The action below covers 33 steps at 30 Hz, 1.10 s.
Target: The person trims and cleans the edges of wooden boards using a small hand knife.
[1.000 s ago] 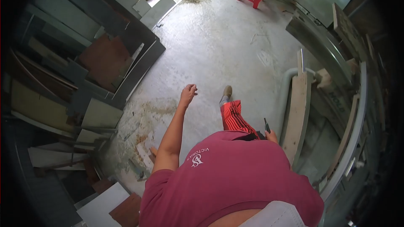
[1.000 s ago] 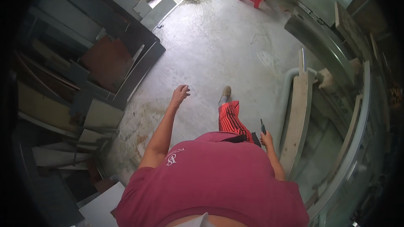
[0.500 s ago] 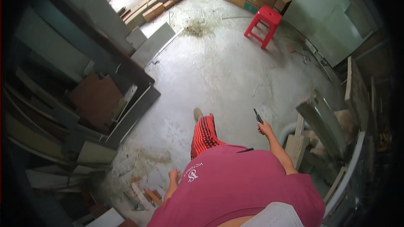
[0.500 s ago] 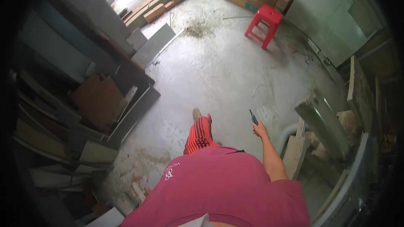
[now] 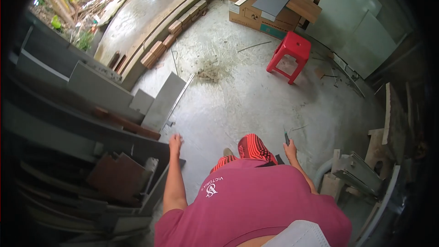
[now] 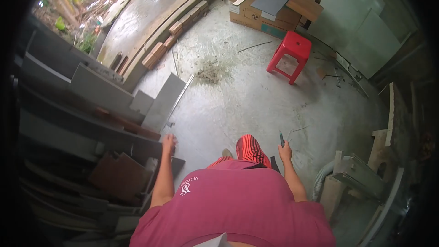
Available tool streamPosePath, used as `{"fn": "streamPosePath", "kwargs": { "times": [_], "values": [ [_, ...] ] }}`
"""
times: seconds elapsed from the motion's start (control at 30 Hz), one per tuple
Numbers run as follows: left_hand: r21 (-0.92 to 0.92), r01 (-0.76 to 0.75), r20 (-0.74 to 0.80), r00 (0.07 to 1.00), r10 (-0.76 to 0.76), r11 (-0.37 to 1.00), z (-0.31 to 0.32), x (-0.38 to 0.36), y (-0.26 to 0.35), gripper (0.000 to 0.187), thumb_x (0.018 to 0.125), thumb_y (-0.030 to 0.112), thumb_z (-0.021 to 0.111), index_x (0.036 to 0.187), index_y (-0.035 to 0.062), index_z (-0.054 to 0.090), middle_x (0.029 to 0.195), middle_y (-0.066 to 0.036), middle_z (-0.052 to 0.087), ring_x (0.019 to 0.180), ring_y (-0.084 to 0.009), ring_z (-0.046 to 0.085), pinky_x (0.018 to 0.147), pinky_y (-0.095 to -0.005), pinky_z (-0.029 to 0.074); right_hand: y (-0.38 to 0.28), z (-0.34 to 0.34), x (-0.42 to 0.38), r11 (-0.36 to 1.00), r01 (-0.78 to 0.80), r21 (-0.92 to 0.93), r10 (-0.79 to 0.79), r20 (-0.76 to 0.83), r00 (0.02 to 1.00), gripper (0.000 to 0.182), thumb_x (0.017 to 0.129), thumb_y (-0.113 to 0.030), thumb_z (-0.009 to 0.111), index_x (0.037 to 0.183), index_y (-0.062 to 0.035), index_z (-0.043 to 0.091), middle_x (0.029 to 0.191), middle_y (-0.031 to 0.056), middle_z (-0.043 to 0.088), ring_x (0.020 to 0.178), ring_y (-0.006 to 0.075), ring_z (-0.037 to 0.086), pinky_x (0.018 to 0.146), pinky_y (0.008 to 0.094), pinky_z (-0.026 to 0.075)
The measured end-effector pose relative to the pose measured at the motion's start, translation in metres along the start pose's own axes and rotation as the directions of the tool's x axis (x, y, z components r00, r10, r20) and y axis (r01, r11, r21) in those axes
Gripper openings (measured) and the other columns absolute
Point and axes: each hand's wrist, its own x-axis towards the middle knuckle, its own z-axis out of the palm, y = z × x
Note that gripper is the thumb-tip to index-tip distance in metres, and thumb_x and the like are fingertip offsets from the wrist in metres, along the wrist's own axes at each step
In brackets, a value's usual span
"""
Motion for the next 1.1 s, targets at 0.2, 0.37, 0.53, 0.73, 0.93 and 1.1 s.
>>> {"fn": "streamPosePath", "kwargs": {
  "times": [0.2,0.37,0.53,0.73,0.93,1.1],
  "values": [
    [0.073,-0.269,0.125,0.958,0.259,0.960,0.104,0.163,0.184,0.029,0.085,0.021,0.049,0.093,-0.0059,0.055,0.078,-0.013,0.060,0.068,-0.0153,0.059,0.057,-0.0264,0.050,-0.046,0.024,0.104,0.951,-0.307,-0.046,0.292,-0.205,0.934,0.051,0.072,-0.030,0.060,0.110,0.0009,0.045,0.100,0.0203,0.056,0.095,0.0333,0.054,0.082,0.0397,0.042],
    [0.321,-0.311,0.407,0.898,0.166,0.894,0.219,0.266,0.105,0.030,0.083,0.030,0.048,0.087,0.0015,0.058,0.070,-0.011,0.061,0.060,-0.0191,0.059,0.053,-0.0300,0.046,-0.126,-0.007,0.235,0.881,-0.465,-0.090,0.434,-0.235,0.869,0.045,0.071,-0.025,0.058,0.105,0.0019,0.046,0.099,0.0210,0.056,0.092,0.0343,0.056,0.079,0.0409,0.044],
    [0.544,-0.116,0.594,0.753,-0.284,0.831,0.274,0.275,0.053,0.051,0.078,0.041,0.054,0.103,-0.0032,0.055,0.091,-0.023,0.060,0.089,-0.0318,0.057,0.079,-0.0362,0.044,-0.255,-0.037,0.384,0.963,-0.269,-0.001,0.240,-0.450,0.860,0.040,0.074,-0.026,0.057,0.102,-0.0003,0.046,0.097,0.0207,0.056,0.091,0.0366,0.054,0.077,0.0423,0.043],
    [0.669,0.010,0.370,0.863,-0.345,0.743,0.356,0.381,0.138,0.054,0.078,0.042,0.054,0.103,-0.0054,0.055,0.095,-0.025,0.058,0.091,-0.0310,0.057,0.079,-0.0361,0.044,-0.463,-0.076,0.556,0.962,0.145,0.232,-0.038,-0.412,0.910,0.032,0.078,-0.023,0.054,0.099,-0.0005,0.045,0.078,0.0183,0.058,0.076,0.0359,0.057,0.068,0.0400,0.043],
    [0.273,0.020,0.417,0.899,-0.137,0.962,0.528,0.596,0.401,0.050,0.085,0.038,0.045,0.107,-0.0071,0.050,0.090,-0.017,0.056,0.073,-0.0222,0.057,0.057,-0.0320,0.051,-0.635,-0.073,0.708,0.767,0.186,0.614,-0.144,-0.119,0.982,0.020,0.085,-0.020,0.047,0.097,-0.0048,0.047,0.079,0.0051,0.058,0.073,0.0123,0.057,0.060,0.0267,0.047],
    [0.283,-0.393,0.473,0.851,0.229,0.875,0.706,0.790,0.542,0.055,0.086,0.044,0.040,0.100,-0.0083,0.052,0.084,-0.020,0.057,0.066,-0.0250,0.059,0.058,-0.0332,0.049,-0.762,-0.074,0.867,0.707,-0.022,0.706,-0.066,0.097,0.993,0.027,0.083,-0.026,0.052,0.100,-0.0056,0.046,0.094,0.0088,0.055,0.084,0.0153,0.055,0.065,0.0283,0.046]
  ]
}}
